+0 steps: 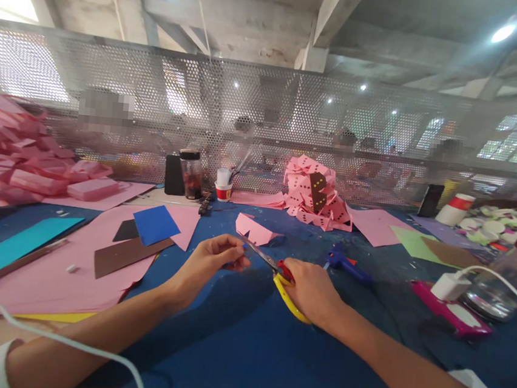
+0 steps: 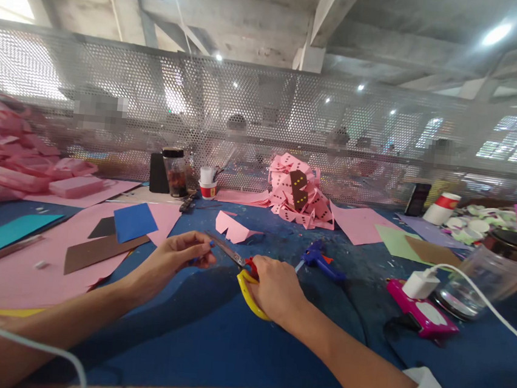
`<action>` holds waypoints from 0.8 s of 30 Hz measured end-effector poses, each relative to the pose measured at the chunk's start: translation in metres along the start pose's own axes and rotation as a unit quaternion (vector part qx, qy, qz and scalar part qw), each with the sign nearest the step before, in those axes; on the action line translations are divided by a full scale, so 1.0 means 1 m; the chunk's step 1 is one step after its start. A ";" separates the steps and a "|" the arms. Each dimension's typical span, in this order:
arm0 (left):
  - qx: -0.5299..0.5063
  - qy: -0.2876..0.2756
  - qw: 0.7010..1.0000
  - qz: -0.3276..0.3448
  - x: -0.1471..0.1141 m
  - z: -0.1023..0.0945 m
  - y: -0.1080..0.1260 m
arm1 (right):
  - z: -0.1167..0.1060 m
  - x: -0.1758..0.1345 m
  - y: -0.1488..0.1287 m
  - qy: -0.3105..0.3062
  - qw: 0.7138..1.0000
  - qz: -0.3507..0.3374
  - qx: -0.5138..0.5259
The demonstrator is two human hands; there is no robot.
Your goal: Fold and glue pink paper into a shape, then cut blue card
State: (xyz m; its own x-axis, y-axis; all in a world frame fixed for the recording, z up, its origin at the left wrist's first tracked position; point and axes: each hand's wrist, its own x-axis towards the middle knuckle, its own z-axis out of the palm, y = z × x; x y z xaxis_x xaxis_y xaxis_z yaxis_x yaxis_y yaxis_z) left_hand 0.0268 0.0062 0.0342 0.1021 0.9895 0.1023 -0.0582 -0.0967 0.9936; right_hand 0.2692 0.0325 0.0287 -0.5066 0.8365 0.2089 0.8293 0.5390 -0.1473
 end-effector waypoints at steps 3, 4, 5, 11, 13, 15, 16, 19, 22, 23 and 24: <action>0.000 0.003 1.000 0.003 -0.001 0.000 0.000 | 0.000 -0.001 0.000 0.013 1.000 -0.002 -0.005; 0.000 0.003 1.000 0.004 -0.001 0.000 0.001 | 0.000 -0.001 0.000 0.017 1.000 -0.003 -0.011; 0.000 0.003 1.000 0.005 -0.001 0.000 0.001 | 0.001 -0.001 -0.001 0.018 1.000 -0.005 -0.018; -0.001 0.005 1.000 0.011 0.000 0.000 0.001 | 0.004 -0.002 -0.001 0.001 0.999 -0.011 -0.038; 0.000 0.002 1.000 0.012 0.000 0.000 0.000 | 0.004 -0.002 0.000 0.004 0.999 -0.012 -0.034; 0.000 -0.002 1.000 0.013 0.000 -0.001 -0.001 | 0.005 -0.002 0.000 0.007 0.999 -0.015 -0.027; 0.000 -0.003 1.000 0.013 0.000 -0.001 -0.001 | 0.005 -0.003 0.000 0.008 1.000 -0.017 -0.024; 0.000 -0.006 1.000 0.014 -0.001 -0.001 -0.002 | 0.004 -0.003 0.000 0.011 1.000 -0.019 -0.016; 0.000 -0.006 1.000 0.013 0.000 -0.001 -0.002 | 0.001 -0.003 -0.002 0.008 1.000 -0.013 -0.010; 0.000 -0.005 1.000 0.013 0.000 -0.001 -0.001 | 0.000 -0.003 -0.003 0.005 1.000 -0.011 -0.009; 0.000 -0.005 1.000 0.012 0.000 -0.001 -0.001 | -0.001 -0.003 -0.004 0.002 1.000 -0.007 -0.008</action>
State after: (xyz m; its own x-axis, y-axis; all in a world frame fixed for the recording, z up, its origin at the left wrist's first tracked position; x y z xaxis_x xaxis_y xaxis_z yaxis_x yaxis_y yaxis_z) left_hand 0.0257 0.0066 0.0331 0.1098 0.9858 0.1273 -0.0617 -0.1211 0.9907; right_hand 0.2680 0.0276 0.0291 -0.5180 0.8281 0.2144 0.8252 0.5498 -0.1297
